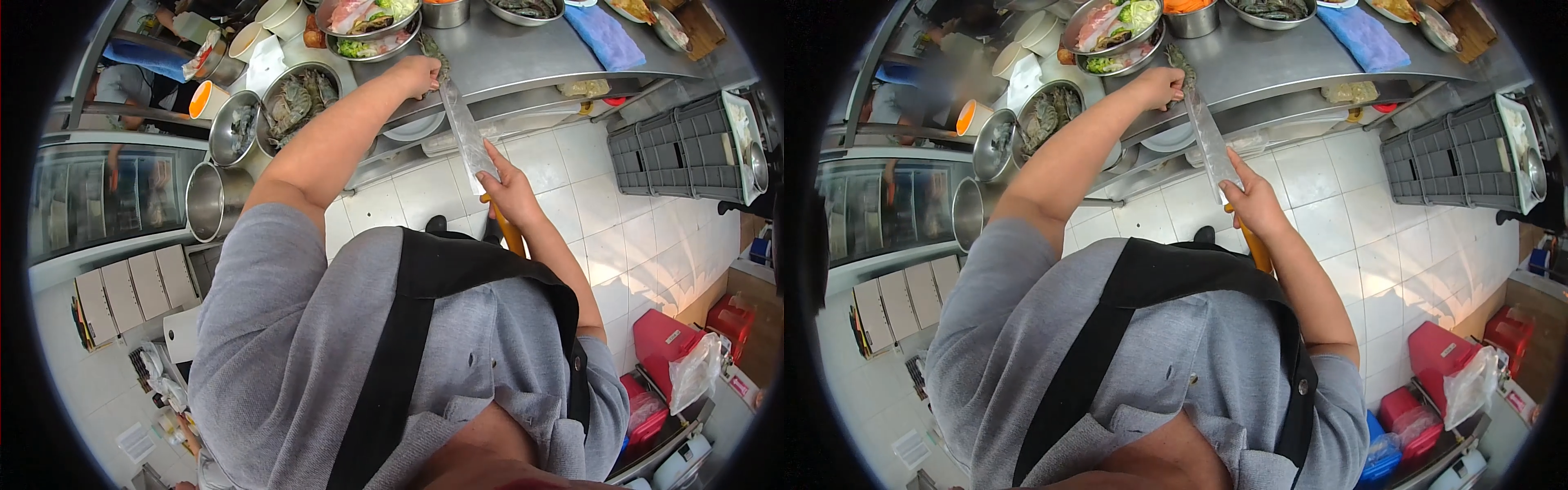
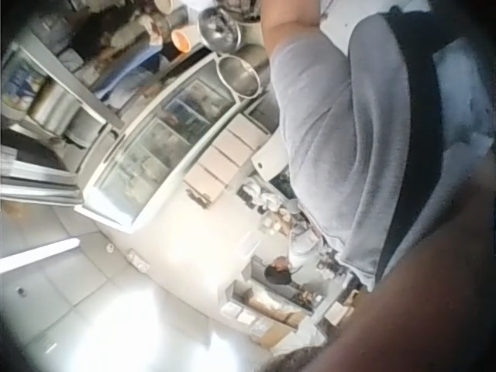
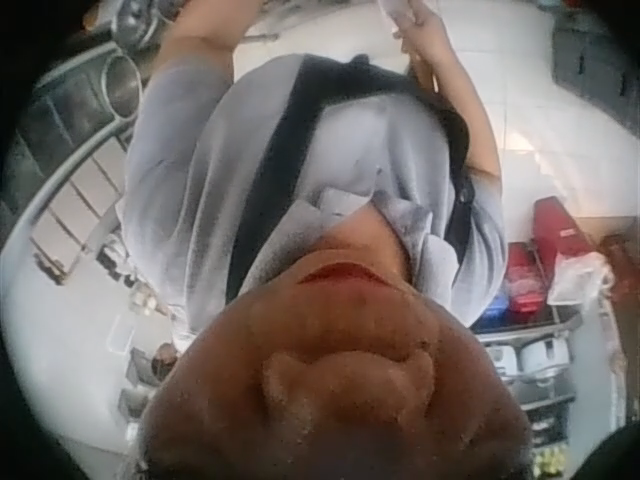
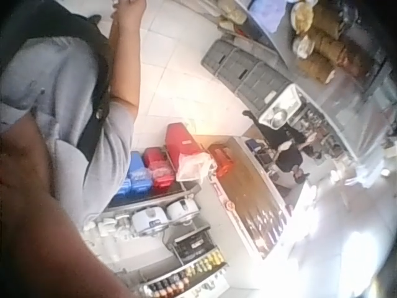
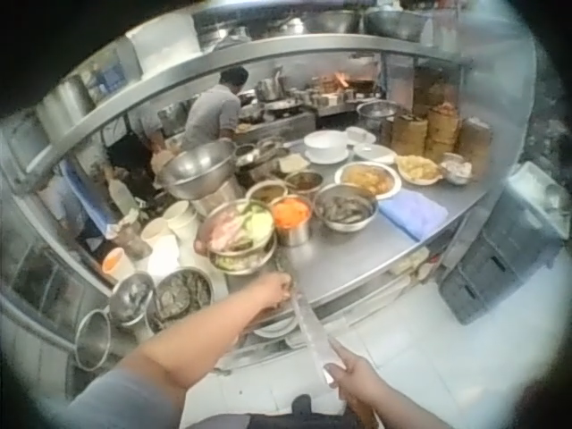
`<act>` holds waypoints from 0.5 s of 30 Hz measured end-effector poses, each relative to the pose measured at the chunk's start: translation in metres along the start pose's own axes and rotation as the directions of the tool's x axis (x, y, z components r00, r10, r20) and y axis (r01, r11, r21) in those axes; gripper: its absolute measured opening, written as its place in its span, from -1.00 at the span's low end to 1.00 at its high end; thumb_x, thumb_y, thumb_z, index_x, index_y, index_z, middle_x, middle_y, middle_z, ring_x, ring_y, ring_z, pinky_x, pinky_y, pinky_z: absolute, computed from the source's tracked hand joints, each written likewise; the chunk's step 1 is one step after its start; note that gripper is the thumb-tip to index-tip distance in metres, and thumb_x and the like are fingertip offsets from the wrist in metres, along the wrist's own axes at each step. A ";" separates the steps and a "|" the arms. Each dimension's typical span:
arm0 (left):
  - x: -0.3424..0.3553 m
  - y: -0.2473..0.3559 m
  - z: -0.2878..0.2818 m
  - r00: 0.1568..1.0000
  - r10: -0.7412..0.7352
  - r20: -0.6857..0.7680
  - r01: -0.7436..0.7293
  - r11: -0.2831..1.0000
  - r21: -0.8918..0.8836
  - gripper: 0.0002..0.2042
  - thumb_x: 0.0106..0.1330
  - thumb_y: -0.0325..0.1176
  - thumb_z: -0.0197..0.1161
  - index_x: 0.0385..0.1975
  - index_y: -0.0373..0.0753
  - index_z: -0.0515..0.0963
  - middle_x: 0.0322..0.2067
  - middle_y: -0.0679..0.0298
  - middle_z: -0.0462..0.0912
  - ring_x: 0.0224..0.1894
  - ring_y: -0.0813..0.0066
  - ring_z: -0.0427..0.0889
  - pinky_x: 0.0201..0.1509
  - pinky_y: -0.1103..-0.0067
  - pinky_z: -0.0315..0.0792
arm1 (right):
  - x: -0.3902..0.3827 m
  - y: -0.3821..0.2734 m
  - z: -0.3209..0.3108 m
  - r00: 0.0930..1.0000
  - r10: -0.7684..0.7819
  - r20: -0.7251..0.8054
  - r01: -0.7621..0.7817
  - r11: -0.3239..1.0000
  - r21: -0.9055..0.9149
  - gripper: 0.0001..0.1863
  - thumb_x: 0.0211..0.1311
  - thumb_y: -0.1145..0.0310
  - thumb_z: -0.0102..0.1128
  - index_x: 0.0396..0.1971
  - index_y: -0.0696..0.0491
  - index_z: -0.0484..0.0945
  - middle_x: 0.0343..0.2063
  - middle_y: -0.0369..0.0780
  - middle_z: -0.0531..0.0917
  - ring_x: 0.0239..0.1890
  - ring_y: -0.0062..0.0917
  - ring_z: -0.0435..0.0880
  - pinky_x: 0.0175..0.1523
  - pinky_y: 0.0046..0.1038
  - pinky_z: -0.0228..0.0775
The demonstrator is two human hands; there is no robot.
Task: Cleaning and preparing shrimp for cooking using a knife.
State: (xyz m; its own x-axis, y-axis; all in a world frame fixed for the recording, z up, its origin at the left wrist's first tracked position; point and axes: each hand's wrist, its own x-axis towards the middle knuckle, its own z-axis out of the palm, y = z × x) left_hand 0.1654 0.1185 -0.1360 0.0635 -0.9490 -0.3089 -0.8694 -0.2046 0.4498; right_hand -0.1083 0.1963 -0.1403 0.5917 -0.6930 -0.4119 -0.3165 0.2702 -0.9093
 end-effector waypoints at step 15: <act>-0.038 0.004 0.025 0.996 -0.036 -0.088 -0.083 0.123 -0.989 -0.73 0.21 -0.37 0.23 -0.19 -0.35 0.37 -0.37 0.25 0.58 -0.41 0.63 0.53 -0.42 0.75 0.42 | -0.043 -0.004 -0.036 0.967 -0.255 -0.012 0.196 0.773 -0.603 -0.40 0.23 0.39 0.04 0.28 -0.19 0.14 -0.62 -0.14 0.57 -0.59 -0.44 0.52 -0.39 -0.42 0.37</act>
State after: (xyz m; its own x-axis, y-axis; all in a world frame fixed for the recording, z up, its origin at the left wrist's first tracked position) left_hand 0.1471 0.1593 -0.1435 0.1370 -0.9585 -0.2501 0.3722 -0.1842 0.9097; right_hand -0.1592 0.2014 -0.1172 0.6442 -0.7467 -0.1658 -0.5758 -0.3307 -0.7477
